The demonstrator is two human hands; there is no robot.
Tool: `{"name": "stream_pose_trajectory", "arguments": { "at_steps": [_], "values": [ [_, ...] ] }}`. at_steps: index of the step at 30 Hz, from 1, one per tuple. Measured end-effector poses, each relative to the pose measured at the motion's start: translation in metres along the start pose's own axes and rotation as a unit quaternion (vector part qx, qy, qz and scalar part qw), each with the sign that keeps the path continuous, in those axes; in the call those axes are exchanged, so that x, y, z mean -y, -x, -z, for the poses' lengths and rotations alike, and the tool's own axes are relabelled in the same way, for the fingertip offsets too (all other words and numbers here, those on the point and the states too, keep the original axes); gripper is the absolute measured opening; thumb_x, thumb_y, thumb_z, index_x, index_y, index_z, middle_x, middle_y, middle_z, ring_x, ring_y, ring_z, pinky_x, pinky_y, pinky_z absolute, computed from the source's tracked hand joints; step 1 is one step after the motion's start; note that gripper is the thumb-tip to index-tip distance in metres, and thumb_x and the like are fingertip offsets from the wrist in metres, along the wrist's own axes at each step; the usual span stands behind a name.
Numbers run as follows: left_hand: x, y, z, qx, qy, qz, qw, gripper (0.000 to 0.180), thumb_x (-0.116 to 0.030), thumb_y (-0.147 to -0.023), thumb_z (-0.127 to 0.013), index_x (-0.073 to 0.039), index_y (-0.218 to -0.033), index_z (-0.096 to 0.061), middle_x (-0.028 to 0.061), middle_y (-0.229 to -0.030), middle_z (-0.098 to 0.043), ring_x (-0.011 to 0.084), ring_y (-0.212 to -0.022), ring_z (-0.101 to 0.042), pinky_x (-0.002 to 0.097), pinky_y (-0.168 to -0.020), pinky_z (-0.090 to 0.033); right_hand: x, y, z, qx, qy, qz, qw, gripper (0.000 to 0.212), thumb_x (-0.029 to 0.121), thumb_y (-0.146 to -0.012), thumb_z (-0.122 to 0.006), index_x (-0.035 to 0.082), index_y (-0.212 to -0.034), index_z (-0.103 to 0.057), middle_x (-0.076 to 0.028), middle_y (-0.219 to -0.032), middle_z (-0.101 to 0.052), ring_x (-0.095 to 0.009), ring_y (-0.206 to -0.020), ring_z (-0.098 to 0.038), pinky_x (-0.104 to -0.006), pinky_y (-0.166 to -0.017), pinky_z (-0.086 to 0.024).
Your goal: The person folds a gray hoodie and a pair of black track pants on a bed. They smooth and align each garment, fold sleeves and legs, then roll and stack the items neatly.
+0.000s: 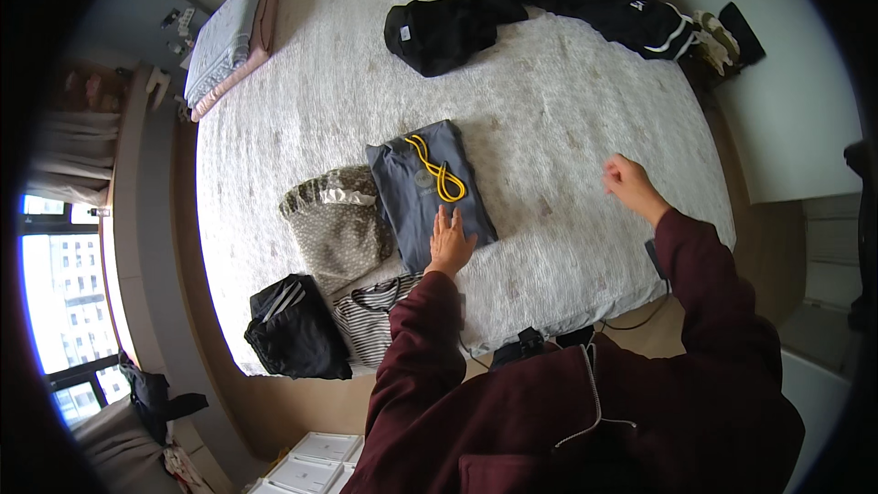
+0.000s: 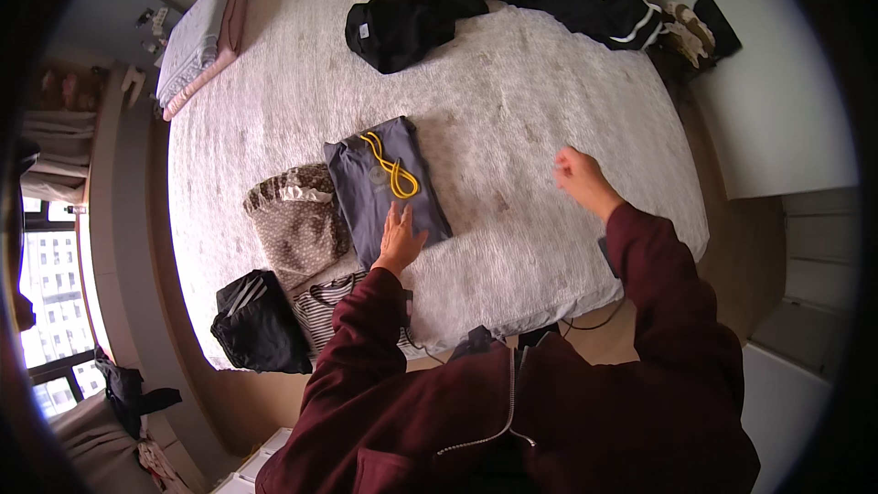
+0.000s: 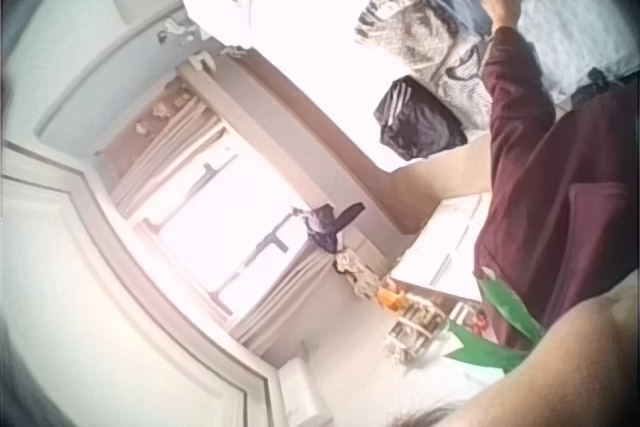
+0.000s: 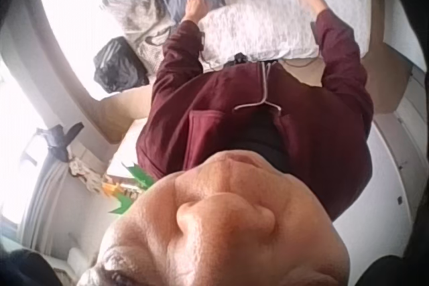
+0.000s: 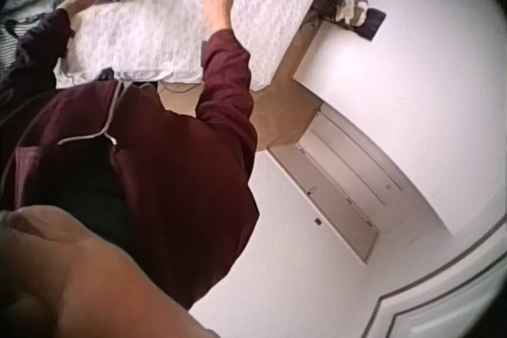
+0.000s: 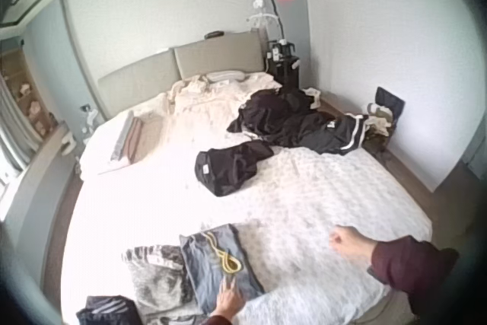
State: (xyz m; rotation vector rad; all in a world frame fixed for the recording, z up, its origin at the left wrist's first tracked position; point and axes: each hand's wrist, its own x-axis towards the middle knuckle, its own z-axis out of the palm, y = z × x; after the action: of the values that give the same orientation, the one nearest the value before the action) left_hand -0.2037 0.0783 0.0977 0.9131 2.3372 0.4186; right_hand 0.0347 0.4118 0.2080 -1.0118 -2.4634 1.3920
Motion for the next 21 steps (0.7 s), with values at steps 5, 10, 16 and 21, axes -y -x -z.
{"name": "stream_pose_trajectory", "arguments": {
  "at_steps": [5, 10, 16, 21],
  "values": [
    [-0.002, -0.022, -0.009, 0.083, -0.039, 0.059, 0.994, 0.092, -0.037, -0.081, -0.073, -0.021, -0.156, -0.021, 0.0223, -0.162, -0.007, 0.0434, -0.149, -0.010, 0.0721, -0.105, -0.028, 0.032, -0.127, -0.056, 0.046, 0.064, 0.081, 0.994, 0.018, 0.010, -0.086, -0.066, 0.002, -0.098, -0.056, -0.014, -0.086, -0.065, -0.027, -0.072, -0.067, -0.0360, -0.065, -0.052],
    [0.003, -0.038, -0.021, 0.114, -0.049, 0.071, 0.990, 0.093, -0.036, -0.080, -0.074, -0.022, -0.156, -0.023, 0.0233, -0.162, -0.004, 0.0445, -0.149, -0.009, 0.0748, -0.103, -0.027, 0.036, -0.232, -0.118, 0.043, 0.151, 0.151, 0.976, 0.025, 0.013, -0.084, -0.067, 0.005, -0.106, -0.057, -0.016, -0.107, -0.062, -0.035, -0.097, -0.063, -0.0421, -0.080, -0.053],
    [0.018, -0.060, -0.027, 0.149, -0.021, 0.103, 0.983, 0.082, -0.028, -0.080, -0.073, -0.027, -0.152, -0.033, 0.0224, -0.162, -0.008, 0.0432, -0.149, -0.012, 0.0729, -0.105, -0.028, 0.030, -0.310, -0.191, 0.038, 0.133, 0.149, 0.979, 0.037, 0.014, -0.083, -0.068, 0.007, -0.116, -0.053, -0.019, -0.139, -0.043, -0.037, -0.100, -0.063, -0.0442, -0.081, -0.054],
    [0.026, -0.063, -0.031, 0.153, 0.025, 0.107, 0.982, 0.081, -0.026, -0.079, -0.074, -0.027, -0.151, -0.038, 0.0235, -0.162, -0.010, 0.0425, -0.149, -0.014, 0.0699, -0.109, -0.024, 0.049, -0.396, -0.200, -0.002, 0.152, 0.288, 0.946, 0.037, 0.008, -0.080, -0.066, 0.009, -0.115, -0.056, -0.019, -0.156, -0.027, -0.038, -0.094, -0.066, -0.0444, -0.078, -0.056]
  ]
}}
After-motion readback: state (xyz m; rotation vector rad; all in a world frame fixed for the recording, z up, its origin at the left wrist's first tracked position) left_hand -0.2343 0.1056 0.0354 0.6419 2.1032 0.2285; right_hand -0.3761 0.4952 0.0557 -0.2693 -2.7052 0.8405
